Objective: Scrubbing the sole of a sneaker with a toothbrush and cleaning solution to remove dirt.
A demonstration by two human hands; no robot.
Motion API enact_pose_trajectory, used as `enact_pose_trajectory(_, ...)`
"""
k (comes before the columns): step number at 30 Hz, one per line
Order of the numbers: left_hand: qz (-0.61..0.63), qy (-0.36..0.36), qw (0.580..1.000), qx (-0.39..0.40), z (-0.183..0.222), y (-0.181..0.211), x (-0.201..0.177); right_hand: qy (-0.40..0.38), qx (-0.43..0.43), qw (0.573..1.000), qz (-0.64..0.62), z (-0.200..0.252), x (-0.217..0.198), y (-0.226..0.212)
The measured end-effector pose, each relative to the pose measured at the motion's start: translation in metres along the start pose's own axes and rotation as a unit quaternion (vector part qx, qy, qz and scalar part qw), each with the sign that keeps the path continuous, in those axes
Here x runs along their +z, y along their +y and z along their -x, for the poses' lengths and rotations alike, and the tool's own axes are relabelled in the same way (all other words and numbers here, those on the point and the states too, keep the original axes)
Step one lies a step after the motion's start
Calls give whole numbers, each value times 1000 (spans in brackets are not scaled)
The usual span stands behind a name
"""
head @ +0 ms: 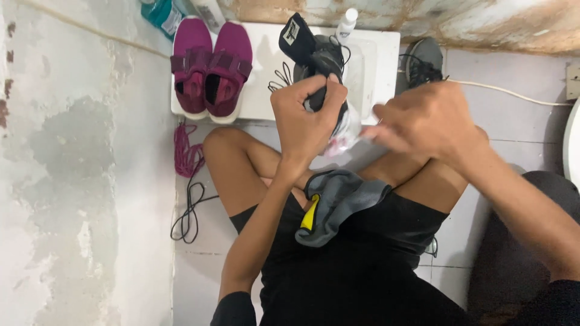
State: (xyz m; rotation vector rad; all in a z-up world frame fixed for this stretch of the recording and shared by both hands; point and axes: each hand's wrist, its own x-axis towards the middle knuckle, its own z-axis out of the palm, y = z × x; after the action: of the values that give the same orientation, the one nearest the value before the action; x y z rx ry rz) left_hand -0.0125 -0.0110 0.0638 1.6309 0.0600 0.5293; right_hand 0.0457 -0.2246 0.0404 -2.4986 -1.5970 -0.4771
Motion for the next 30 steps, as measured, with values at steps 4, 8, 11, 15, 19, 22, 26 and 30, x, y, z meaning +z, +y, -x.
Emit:
enact_pose_trajectory(4,23,-1,1000,-3,3,0,-2,-4,53,998,-17,13,10,30)
enact_pose_trajectory(8,31,-3,999,12,-1,4,-1,3,42,999,-33,10,10,21)
enact_pose_trajectory(11,36,-2,999,-1,1,1,0,-4,60,998,-35,8,8,23)
enact_pose_trajectory(15,26,-20,999,13,2,0,-2,25,-28,999,-27,3,2,5)
enact_pose_trajectory(19,49,-22,999,9,6,-22,-5,-45,114,992,18,15,5,26)
enact_pose_trajectory(22,97,5,994,54,6,-43,-5,34,33,997,-54,19,20,15)
enact_pose_trajectory(26,112,-12,992,58,8,-38,-11,64,54,994,-68,26,42,35)
enact_pose_trajectory(30,114,-30,991,62,8,-35,-15,65,46,992,-101,21,36,11)
